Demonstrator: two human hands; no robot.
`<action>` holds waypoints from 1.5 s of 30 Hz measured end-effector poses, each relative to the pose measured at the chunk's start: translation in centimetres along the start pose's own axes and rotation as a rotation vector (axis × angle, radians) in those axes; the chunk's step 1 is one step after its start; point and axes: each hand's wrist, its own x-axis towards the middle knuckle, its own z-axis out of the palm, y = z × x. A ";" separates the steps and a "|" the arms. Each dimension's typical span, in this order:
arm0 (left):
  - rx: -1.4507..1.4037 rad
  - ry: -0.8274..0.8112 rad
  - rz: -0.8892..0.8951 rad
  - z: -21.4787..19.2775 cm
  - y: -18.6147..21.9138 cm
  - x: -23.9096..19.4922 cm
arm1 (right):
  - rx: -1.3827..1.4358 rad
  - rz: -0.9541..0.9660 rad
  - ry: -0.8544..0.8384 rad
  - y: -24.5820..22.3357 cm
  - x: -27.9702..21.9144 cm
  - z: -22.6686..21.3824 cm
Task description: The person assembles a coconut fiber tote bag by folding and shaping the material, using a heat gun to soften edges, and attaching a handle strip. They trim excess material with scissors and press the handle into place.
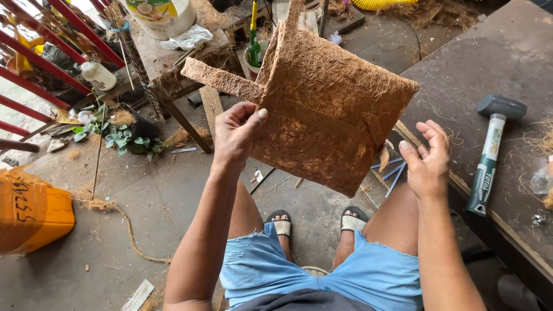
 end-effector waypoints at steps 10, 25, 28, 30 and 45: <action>0.341 -0.079 0.298 0.3 1.6 -0.8 | 0.061 -0.010 -0.086 1.8 -1.2 -0.7; 0.466 -0.382 0.192 0.3 4.4 -0.9 | -0.176 -0.141 -0.293 -4.0 -1.6 -1.4; 0.484 -0.391 0.102 0.7 5.8 -0.8 | -0.215 -0.151 -0.298 -3.1 -1.2 -1.4; 0.530 -0.404 0.137 1.0 6.9 -0.2 | -0.216 -0.159 -0.297 -2.9 -0.3 -1.5; 0.748 -0.647 0.036 3.1 11.0 26.6 | 0.031 -0.021 -0.411 -3.2 27.8 3.4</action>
